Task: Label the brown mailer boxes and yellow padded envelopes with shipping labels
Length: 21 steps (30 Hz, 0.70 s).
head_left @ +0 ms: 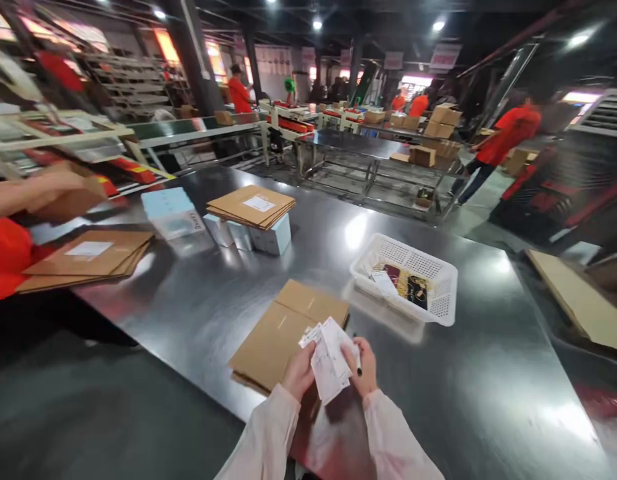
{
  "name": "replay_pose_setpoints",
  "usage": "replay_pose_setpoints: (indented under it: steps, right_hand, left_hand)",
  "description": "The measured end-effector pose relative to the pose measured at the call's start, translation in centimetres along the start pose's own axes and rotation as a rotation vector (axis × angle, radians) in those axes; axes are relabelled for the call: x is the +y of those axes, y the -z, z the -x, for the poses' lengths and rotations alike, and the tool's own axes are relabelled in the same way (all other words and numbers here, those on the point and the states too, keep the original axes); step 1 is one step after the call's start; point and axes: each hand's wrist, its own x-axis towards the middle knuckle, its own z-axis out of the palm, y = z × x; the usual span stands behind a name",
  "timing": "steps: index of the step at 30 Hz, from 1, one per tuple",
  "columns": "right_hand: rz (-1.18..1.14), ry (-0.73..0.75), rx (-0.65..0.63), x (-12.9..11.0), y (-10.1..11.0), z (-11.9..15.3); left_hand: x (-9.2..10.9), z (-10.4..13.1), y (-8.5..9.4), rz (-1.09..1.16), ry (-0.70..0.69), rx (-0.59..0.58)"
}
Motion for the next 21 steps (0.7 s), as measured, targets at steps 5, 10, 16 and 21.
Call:
replay_pose_setpoints:
  steps: [5, 10, 16, 21]
  right_hand:
    - [-0.328, -0.094, -0.134, -0.9, 4.7, 1.5]
    - [-0.128, 0.199, -0.051, -0.3, 9.7, -0.4]
    - [0.374, 0.049, 0.074, 0.8, 17.3, -12.9]
    - [0.663, -0.079, 0.075, 2.9, 20.6, -23.3]
  left_hand:
    - [-2.5, 0.3, -6.8, -0.136, -0.171, 0.045]
    - [-4.6, 1.4, -11.3, -0.206, -0.080, -0.242]
    - [-3.7, 1.3, -11.8, -0.124, 0.107, -0.289]
    - [-1.6, 0.5, -11.0, -0.092, 0.156, -0.252]
